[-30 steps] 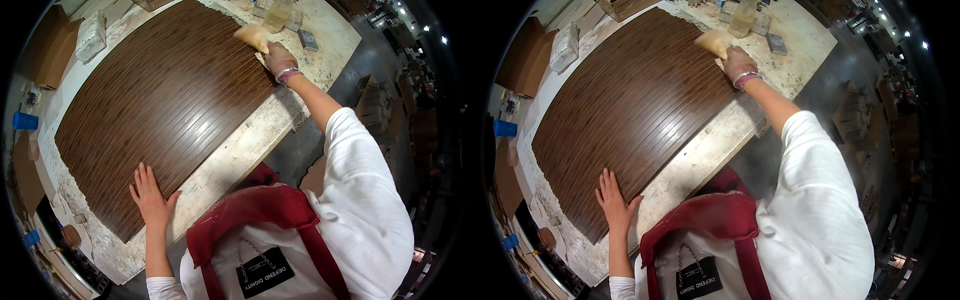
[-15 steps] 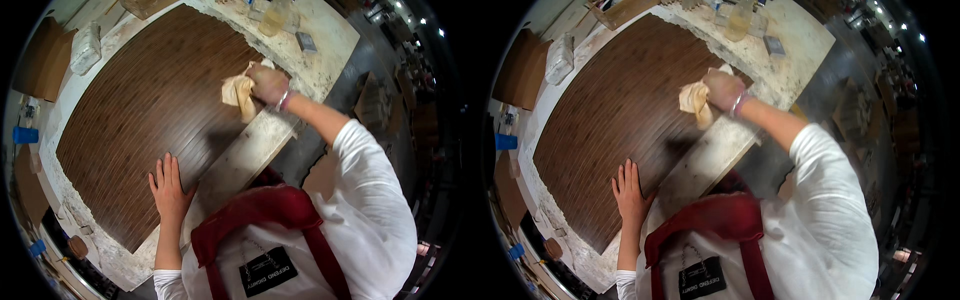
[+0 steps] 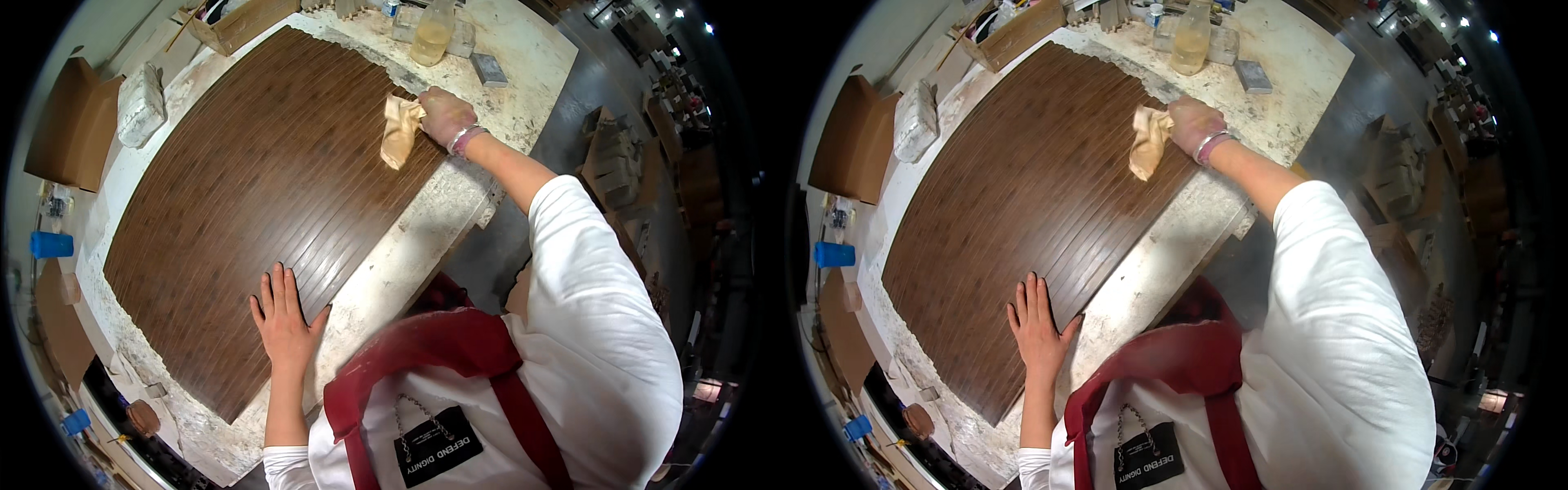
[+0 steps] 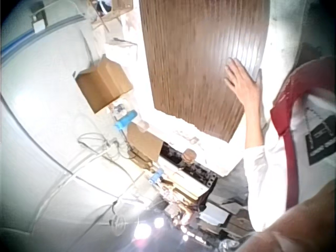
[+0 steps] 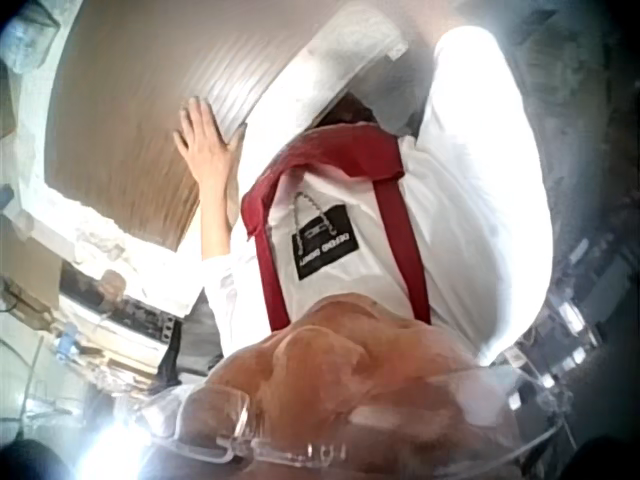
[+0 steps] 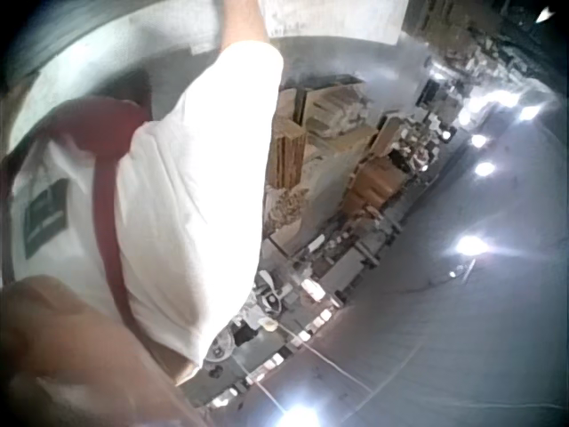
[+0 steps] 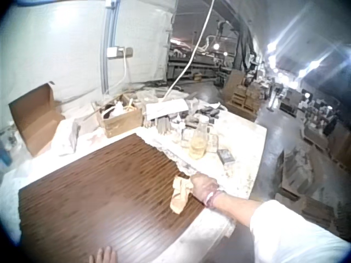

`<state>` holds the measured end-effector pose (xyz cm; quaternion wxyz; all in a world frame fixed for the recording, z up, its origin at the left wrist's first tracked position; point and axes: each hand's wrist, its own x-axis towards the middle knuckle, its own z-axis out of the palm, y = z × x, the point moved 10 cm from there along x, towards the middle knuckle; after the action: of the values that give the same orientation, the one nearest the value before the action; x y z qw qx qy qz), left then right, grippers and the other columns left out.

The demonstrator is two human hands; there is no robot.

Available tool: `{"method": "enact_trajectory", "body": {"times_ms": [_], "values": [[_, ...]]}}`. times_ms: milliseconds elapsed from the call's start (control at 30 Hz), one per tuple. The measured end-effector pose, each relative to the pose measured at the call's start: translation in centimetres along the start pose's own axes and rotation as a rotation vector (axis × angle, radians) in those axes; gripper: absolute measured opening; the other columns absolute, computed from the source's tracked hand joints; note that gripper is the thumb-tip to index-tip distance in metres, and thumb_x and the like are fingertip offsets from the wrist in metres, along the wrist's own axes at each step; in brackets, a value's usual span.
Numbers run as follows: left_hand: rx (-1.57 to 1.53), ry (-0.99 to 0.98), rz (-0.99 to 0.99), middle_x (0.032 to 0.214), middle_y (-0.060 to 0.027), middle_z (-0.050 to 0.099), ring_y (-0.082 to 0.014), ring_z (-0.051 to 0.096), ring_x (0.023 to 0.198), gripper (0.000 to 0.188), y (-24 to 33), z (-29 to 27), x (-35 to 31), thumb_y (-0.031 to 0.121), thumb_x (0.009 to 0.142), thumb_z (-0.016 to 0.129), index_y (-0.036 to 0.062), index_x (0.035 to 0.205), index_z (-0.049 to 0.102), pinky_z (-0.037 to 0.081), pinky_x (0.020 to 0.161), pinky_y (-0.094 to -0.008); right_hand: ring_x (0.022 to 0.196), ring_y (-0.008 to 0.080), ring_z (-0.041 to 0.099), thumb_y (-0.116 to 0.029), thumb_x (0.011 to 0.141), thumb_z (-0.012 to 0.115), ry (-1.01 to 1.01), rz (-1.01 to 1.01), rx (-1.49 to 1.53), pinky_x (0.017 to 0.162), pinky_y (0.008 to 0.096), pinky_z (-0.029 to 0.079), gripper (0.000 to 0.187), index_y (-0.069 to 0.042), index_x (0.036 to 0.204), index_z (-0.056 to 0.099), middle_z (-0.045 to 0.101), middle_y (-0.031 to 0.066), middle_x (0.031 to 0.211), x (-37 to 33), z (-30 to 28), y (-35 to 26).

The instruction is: The person pours liquid from a bottle onto a cloth and wipes the surface of a grooved wooden board. They repeat the pouring and wiping multiple times across different areas of the board.

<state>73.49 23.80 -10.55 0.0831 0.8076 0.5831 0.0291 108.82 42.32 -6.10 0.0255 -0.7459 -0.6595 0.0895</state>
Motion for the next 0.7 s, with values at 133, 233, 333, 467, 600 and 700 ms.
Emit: {"method": "enact_trajectory", "body": {"times_ms": [133, 233, 333, 467, 600, 700], "values": [[0.019, -0.012, -0.026, 0.159, -0.0106, 0.026, -0.0345, 0.025, 0.145, 0.098, -0.4, 0.2, -0.3, 0.044, 0.073, 0.077, 0.0057, 0.151, 0.030, 0.020, 0.115, -0.0560, 0.077, 0.0243, 0.069, -0.019, 0.091, 0.057, 0.031, -0.273, -0.035, 0.068, 0.0375, 0.058, 0.020, -0.003, 0.097, 0.065, 0.068, 0.0152, 0.089, -4.0, 3.1, -8.2], [0.031, -0.009, -0.022, 0.159, -0.0104, 0.026, -0.0344, 0.025, 0.145, 0.098, -0.6, 0.2, -0.6, 0.044, 0.074, 0.076, 0.0059, 0.151, 0.030, 0.020, 0.115, -0.0559, 0.085, 0.0298, 0.069, -0.017, 0.086, 0.061, 0.187, -0.481, 0.039, 0.073, 0.0397, 0.057, 0.017, -0.005, 0.098, 0.065, 0.067, 0.0165, 0.089, -5.3, 2.9, -9.0], [0.016, -0.003, 0.000, 0.159, -0.0102, 0.026, -0.0344, 0.025, 0.145, 0.098, -0.2, 0.2, -0.3, 0.044, 0.074, 0.076, 0.0060, 0.151, 0.030, 0.020, 0.115, -0.0557, 0.085, 0.0312, 0.068, -0.018, 0.090, 0.059, -0.025, -0.045, 0.079, 0.077, 0.0414, 0.056, 0.016, -0.007, 0.099, 0.065, 0.067, 0.0146, 0.092, 0.3, 0.4, -1.0], [0.016, -0.019, -0.019, 0.159, -0.0103, 0.026, -0.0345, 0.025, 0.145, 0.097, -0.3, 0.1, -0.2, 0.043, 0.075, 0.076, 0.0059, 0.151, 0.030, 0.020, 0.115, -0.0555, 0.095, 0.0284, 0.069, -0.016, 0.094, 0.050, 0.045, -0.230, -0.057, 0.084, 0.0397, 0.054, 0.021, -0.002, 0.101, 0.064, 0.069, 0.0148, 0.100, -2.7, 1.8, -5.8], [0.030, -0.005, -0.011, 0.159, -0.0104, 0.026, -0.0344, 0.025, 0.145, 0.097, -0.3, 0.0, -0.5, 0.044, 0.074, 0.076, 0.0055, 0.151, 0.030, 0.020, 0.115, -0.0558, 0.092, 0.0271, 0.068, -0.014, 0.094, 0.048, 0.037, -0.332, 0.129, 0.084, 0.0384, 0.054, 0.018, -0.006, 0.102, 0.063, 0.067, 0.0148, 0.099, -4.4, 3.1, -5.7], [0.014, -0.005, 0.004, 0.159, -0.0106, 0.026, -0.0344, 0.025, 0.145, 0.097, -0.1, 0.0, -0.3, 0.044, 0.075, 0.076, 0.0052, 0.151, 0.029, 0.019, 0.115, -0.0562, 0.085, 0.0227, 0.068, -0.021, 0.094, 0.050, -0.072, 0.128, 0.440, 0.070, 0.0357, 0.057, 0.019, -0.007, 0.098, 0.063, 0.068, 0.0159, 0.092, -0.2, 0.8, -0.2]]}}
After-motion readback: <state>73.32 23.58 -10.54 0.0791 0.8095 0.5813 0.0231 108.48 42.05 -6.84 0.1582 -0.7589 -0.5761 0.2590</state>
